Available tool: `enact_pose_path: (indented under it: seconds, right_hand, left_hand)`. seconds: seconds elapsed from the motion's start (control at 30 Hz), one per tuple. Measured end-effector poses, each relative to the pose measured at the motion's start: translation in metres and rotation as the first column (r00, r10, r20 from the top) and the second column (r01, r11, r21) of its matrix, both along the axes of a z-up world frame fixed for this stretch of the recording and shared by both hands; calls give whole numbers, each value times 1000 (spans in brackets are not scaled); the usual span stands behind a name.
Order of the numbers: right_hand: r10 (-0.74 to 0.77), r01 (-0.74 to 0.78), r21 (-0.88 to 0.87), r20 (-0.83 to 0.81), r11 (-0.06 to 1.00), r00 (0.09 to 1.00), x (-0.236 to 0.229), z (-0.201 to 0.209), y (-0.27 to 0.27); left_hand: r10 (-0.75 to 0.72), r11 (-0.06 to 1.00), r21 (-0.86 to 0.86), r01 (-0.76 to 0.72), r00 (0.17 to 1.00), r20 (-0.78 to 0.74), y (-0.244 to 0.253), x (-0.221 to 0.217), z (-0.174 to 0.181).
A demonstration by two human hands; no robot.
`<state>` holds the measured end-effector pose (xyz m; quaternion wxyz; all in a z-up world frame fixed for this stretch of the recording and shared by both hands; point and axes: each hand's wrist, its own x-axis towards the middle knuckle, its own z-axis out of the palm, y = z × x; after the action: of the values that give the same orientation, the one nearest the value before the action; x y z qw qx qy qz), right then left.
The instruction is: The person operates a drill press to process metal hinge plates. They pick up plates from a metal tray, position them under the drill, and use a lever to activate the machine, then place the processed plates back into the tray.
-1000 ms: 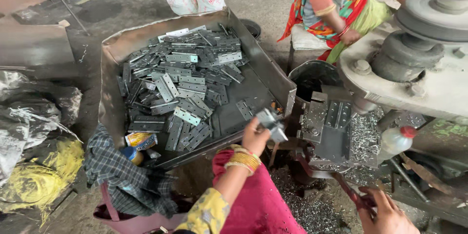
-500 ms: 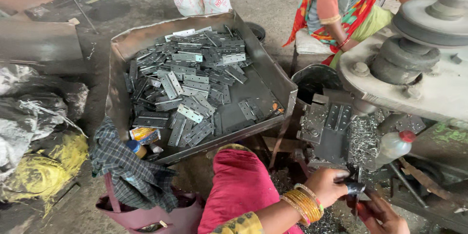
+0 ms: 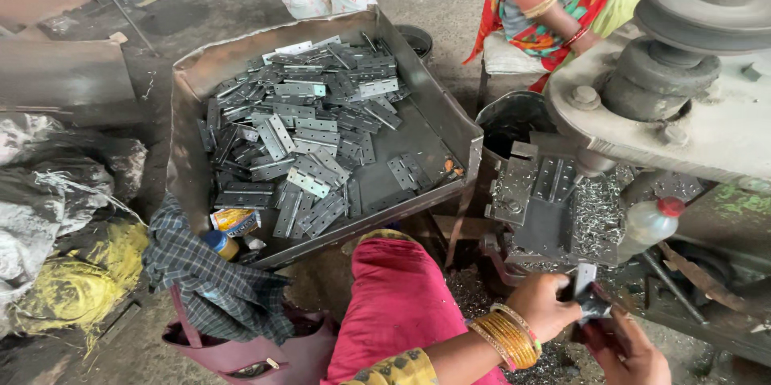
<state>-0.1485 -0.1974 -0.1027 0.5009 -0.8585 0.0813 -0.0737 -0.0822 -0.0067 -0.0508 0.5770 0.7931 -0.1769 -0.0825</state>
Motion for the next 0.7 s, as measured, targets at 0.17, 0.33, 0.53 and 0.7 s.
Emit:
enact_pose_path:
  seconds: [0.17, 0.33, 0.53, 0.7]
  right_hand:
    - [4, -9, -95, -47, 995, 999, -5, 15, 5]
    - [-2, -13, -155, -99, 988, 995, -1, 2, -2]
    - [126, -183, 257, 223, 949, 967, -7, -55, -36]
    - [52, -71, 414, 57, 907, 997, -9, -78, -46]
  left_hand:
    - [11, 1000, -7, -10, 997, 77, -16, -11, -7]
    - [-112, 989, 98, 111, 994, 11, -21, -16, -14]
    - [-213, 954, -251, 164, 960, -182, 4, -9, 7]
    - [-100, 975, -220, 41, 960, -263, 5, -21, 28]
